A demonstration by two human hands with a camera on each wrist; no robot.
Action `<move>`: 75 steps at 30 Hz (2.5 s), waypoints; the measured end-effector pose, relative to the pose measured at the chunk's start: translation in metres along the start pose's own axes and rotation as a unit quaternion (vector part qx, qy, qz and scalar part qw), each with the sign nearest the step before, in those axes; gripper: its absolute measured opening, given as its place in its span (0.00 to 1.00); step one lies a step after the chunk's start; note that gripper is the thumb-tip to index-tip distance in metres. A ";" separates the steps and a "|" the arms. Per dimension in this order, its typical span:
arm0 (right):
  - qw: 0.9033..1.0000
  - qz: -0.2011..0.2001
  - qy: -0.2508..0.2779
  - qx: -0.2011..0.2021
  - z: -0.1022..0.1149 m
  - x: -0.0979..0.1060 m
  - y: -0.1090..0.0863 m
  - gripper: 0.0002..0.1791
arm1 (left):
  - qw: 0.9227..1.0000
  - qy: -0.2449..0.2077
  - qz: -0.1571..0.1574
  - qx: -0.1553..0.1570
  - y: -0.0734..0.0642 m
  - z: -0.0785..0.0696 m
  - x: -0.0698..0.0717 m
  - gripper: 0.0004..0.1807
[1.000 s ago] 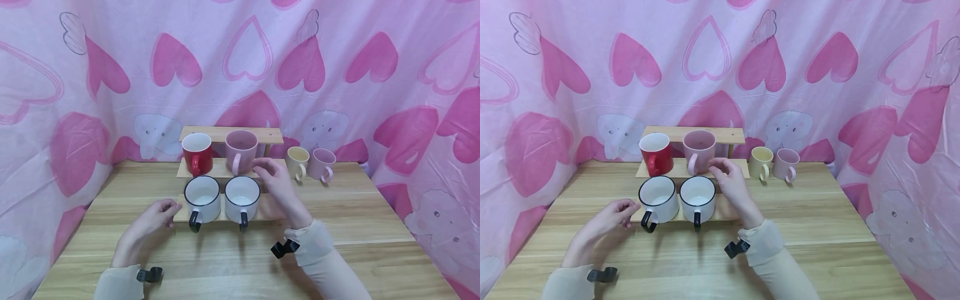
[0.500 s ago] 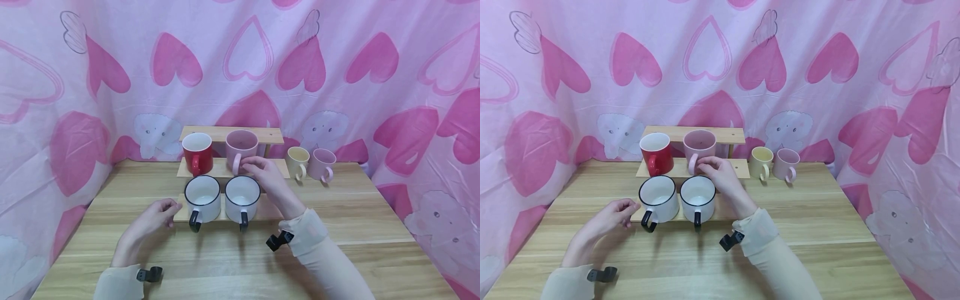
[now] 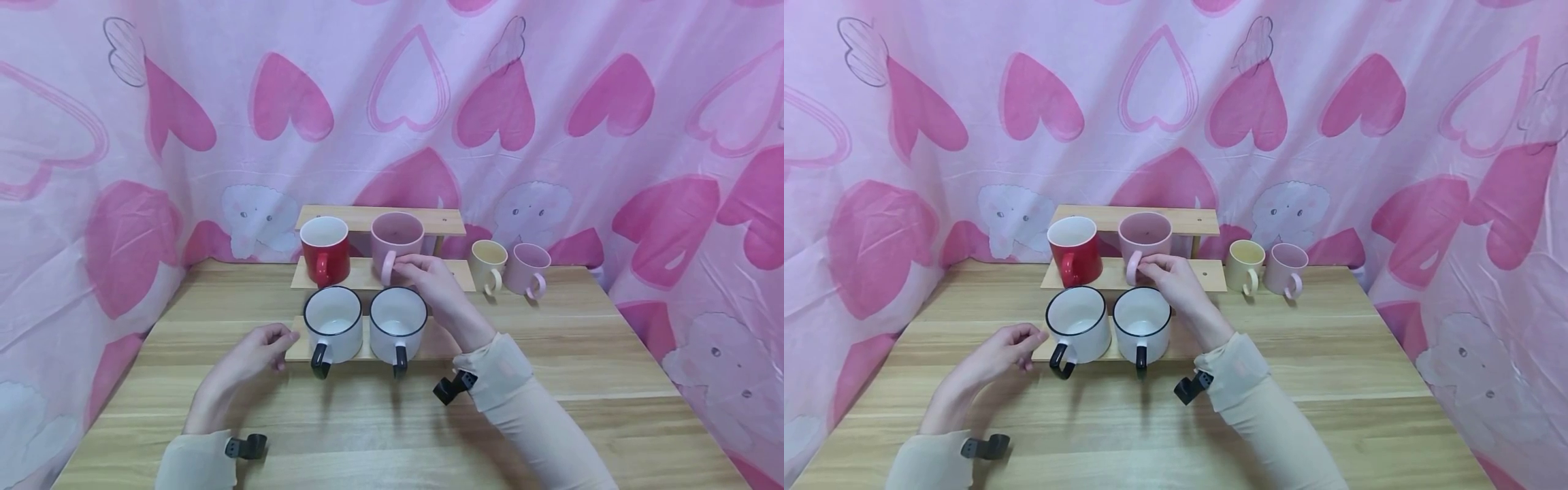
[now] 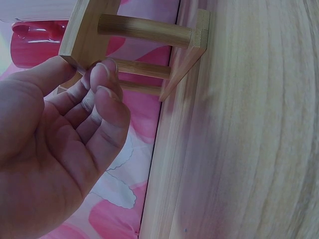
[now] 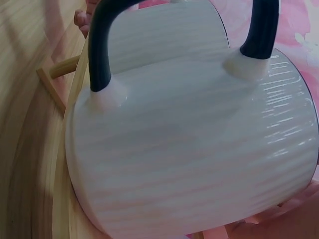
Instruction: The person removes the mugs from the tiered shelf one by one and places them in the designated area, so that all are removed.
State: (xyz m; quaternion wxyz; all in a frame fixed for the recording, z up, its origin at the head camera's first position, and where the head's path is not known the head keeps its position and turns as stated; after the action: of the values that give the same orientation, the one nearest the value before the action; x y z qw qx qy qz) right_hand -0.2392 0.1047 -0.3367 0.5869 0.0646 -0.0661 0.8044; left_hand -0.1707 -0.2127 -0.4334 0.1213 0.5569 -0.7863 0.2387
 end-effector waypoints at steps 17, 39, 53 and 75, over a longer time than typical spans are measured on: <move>1.000 -0.005 -0.026 -0.008 0.008 -0.007 -0.002 0.15 | 1.000 -0.008 0.006 -0.004 0.001 0.000 0.000 0.20; 0.996 -0.050 -0.068 0.000 0.011 0.006 -0.005 0.11 | 1.000 -0.007 0.001 0.015 -0.001 0.000 0.000 0.20; 0.994 -0.061 -0.082 0.039 0.003 0.017 -0.006 0.11 | 1.000 0.005 -0.002 0.007 0.000 0.002 0.001 0.18; 0.996 -0.052 -0.027 0.070 -0.002 0.028 -0.013 0.20 | 1.000 0.010 0.002 0.006 0.000 0.000 0.001 0.18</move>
State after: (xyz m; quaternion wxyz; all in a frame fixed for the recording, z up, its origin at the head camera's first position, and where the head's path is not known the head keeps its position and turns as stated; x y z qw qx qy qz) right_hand -0.2353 0.1351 -0.3332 0.6202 0.1311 -0.0217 0.7731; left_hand -0.1713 -0.2139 -0.4328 0.1254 0.5539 -0.7843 0.2496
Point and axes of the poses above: each hand's wrist, its own y-axis towards the middle knuckle, its own x-axis out of the back of the hand, z = x × y, the point moved 1 cm from there along y, towards the middle knuckle, and after that the axes turned 4 degrees about z, right-handed, at the moved point
